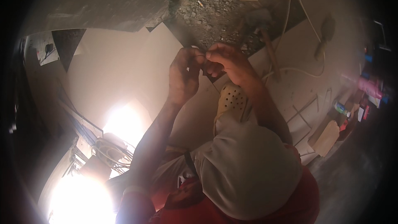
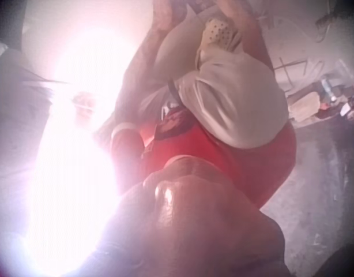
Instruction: The person places a large tile on the floor, taps it with a rubber mallet to seat it, and inserts plastic tile spacers between adjacent tiles. The person repeats this process for multiple tiles, adjusting positions and tapping them into place.
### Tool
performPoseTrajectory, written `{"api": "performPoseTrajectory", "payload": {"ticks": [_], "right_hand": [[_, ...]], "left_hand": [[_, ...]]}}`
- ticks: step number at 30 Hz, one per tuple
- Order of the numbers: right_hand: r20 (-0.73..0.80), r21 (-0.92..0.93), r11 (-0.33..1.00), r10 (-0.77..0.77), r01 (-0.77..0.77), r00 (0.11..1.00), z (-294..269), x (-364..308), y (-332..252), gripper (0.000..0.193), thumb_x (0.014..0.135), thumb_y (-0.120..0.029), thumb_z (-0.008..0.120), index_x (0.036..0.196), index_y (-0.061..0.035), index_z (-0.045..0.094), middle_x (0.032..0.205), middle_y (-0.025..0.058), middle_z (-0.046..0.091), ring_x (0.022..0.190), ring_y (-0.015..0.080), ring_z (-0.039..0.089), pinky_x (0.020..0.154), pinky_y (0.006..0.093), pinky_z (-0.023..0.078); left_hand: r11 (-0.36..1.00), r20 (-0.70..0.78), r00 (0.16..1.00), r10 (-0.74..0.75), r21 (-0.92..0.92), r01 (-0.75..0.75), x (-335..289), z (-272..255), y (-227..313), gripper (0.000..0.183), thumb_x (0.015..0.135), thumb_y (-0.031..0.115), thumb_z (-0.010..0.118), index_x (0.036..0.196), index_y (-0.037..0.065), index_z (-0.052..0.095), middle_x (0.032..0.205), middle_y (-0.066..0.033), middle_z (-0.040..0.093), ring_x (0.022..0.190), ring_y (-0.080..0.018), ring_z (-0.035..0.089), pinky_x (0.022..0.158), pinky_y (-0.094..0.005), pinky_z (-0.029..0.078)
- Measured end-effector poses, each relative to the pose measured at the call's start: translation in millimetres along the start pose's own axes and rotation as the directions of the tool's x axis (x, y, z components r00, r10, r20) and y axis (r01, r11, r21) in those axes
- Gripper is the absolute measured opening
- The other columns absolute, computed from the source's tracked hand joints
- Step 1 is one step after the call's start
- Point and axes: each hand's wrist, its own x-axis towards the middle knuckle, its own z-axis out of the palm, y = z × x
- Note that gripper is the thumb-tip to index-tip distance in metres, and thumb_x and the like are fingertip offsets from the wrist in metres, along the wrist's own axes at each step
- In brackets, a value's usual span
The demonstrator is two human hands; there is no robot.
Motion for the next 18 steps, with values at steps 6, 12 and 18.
{"api": "performPoseTrajectory", "payload": {"ticks": [6,12,18], "right_hand": [[-0.301,0.067,0.978,-0.169,0.198,0.938,-29,16,16,0.020,0.104,-0.021,0.070,0.109,-0.0023,0.070,0.092,0.0095,0.074,0.078,0.0154,0.073,0.065,0.0319,0.058],[-0.398,0.005,0.962,-0.248,0.272,0.883,-29,6,9,0.027,0.102,-0.024,0.073,0.114,-0.0002,0.069,0.094,0.0102,0.074,0.078,0.0173,0.073,0.065,0.0317,0.059],[-0.345,-0.121,0.934,-0.357,0.336,0.868,-11,0,3,0.020,0.100,-0.014,0.074,0.113,-0.0002,0.068,0.097,0.0098,0.075,0.081,0.0176,0.074,0.067,0.0299,0.060]], "left_hand": [[0.996,-0.209,0.978,0.031,0.088,-0.013,3,1,6,0.011,0.103,-0.004,0.061,0.112,0.002,0.065,0.103,-0.0096,0.071,0.088,-0.0227,0.072,0.077,-0.0373,0.057],[0.918,0.026,0.973,-0.231,0.337,0.209,38,17,-4,0.018,0.107,0.012,0.061,0.113,-0.001,0.070,0.101,-0.0121,0.076,0.088,-0.0197,0.073,0.075,-0.0345,0.057],[0.875,0.138,0.884,-0.447,-0.138,0.464,27,23,17,0.027,0.101,0.020,0.067,0.107,-0.004,0.076,0.084,-0.0136,0.077,0.072,-0.0190,0.074,0.071,-0.0367,0.058]]}}
